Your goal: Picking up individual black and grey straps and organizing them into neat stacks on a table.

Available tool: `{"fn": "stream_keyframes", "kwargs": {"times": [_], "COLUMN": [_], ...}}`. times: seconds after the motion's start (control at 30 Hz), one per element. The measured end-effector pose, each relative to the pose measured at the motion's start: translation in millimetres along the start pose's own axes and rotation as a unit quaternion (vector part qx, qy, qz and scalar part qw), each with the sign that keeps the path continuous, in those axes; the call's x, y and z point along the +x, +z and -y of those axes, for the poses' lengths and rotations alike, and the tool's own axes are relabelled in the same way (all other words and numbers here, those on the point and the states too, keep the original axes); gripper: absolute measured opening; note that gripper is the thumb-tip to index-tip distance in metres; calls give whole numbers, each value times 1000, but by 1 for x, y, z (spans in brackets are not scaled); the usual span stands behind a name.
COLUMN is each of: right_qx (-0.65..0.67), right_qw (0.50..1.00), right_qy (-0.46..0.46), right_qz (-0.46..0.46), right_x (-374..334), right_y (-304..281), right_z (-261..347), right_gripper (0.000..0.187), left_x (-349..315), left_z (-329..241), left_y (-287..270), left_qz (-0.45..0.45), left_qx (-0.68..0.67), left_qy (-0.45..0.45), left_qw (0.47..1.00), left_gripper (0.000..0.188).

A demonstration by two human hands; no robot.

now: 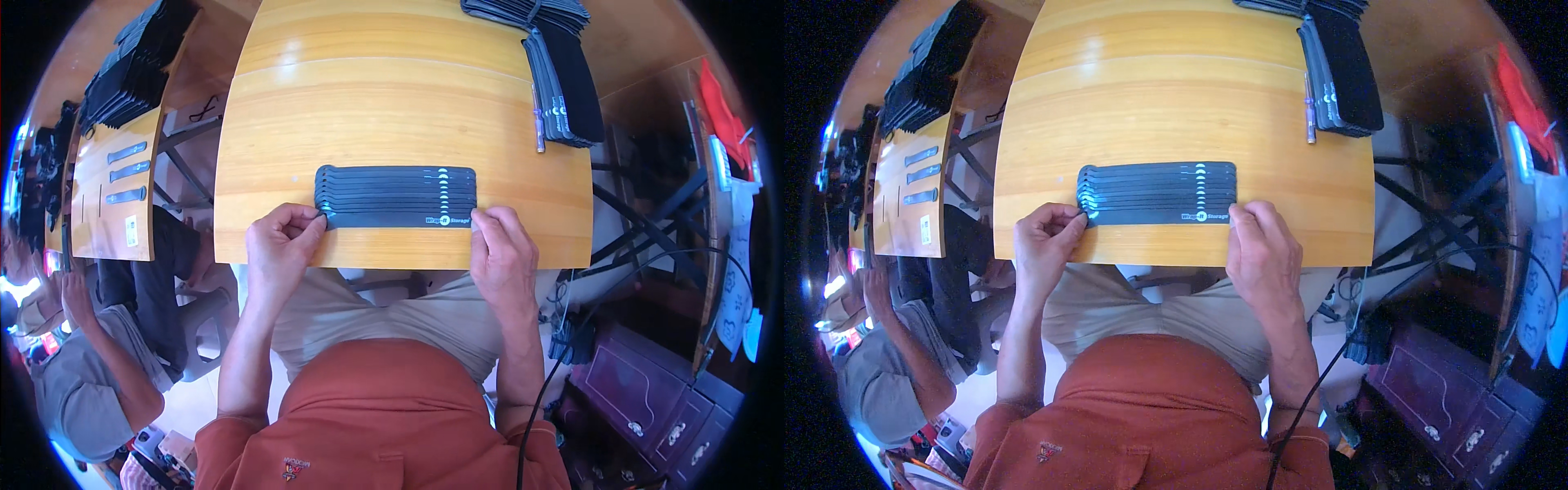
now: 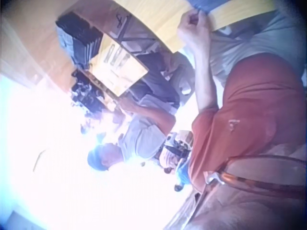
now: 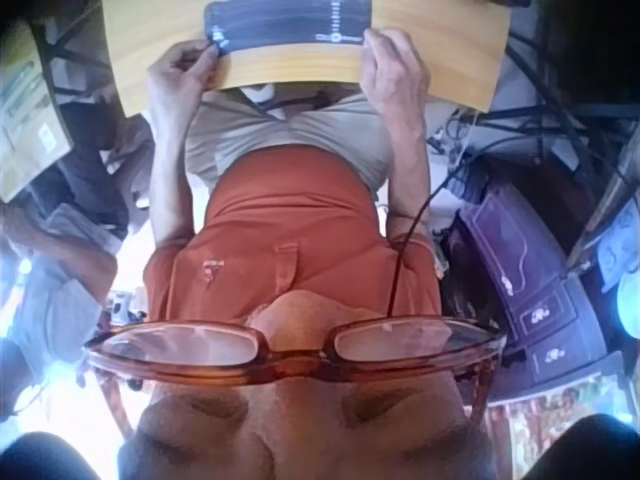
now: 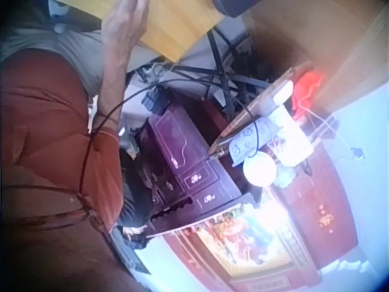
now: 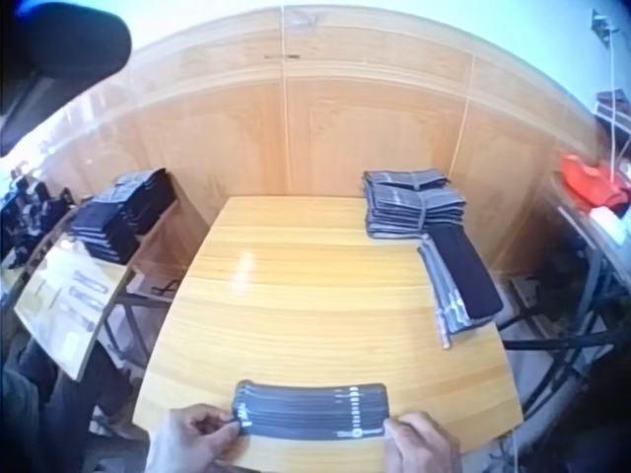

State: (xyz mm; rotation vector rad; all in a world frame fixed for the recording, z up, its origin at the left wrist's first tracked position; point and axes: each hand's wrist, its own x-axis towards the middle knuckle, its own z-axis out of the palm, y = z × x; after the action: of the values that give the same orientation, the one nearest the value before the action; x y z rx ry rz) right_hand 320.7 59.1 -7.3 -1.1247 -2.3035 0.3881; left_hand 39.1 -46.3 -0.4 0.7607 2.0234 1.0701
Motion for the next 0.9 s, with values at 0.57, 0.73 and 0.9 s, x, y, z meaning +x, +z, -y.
{"fn": "stream_keyframes", "kwargs": {"times": [0.57,0.73,0.9], "right_qx": [-60,-64,-75], "right_qw": [984,983,982], "right_qy": [-157,-163,-164], "right_qz": [52,51,50], "right_x": [19,17,18], "right_y": [33,35,34], "right_z": [61,60,62], "right_gripper": [24,23,21], "left_x": [2,1,2], "left_z": [-1,2,10], "left_y": [-1,-2,0], "left_qz": [17,7,-16], "left_qx": [27,33,58], "left_qy": [5,12,65], "left_qw": [999,999,996], "left_gripper": [11,13,16]}}
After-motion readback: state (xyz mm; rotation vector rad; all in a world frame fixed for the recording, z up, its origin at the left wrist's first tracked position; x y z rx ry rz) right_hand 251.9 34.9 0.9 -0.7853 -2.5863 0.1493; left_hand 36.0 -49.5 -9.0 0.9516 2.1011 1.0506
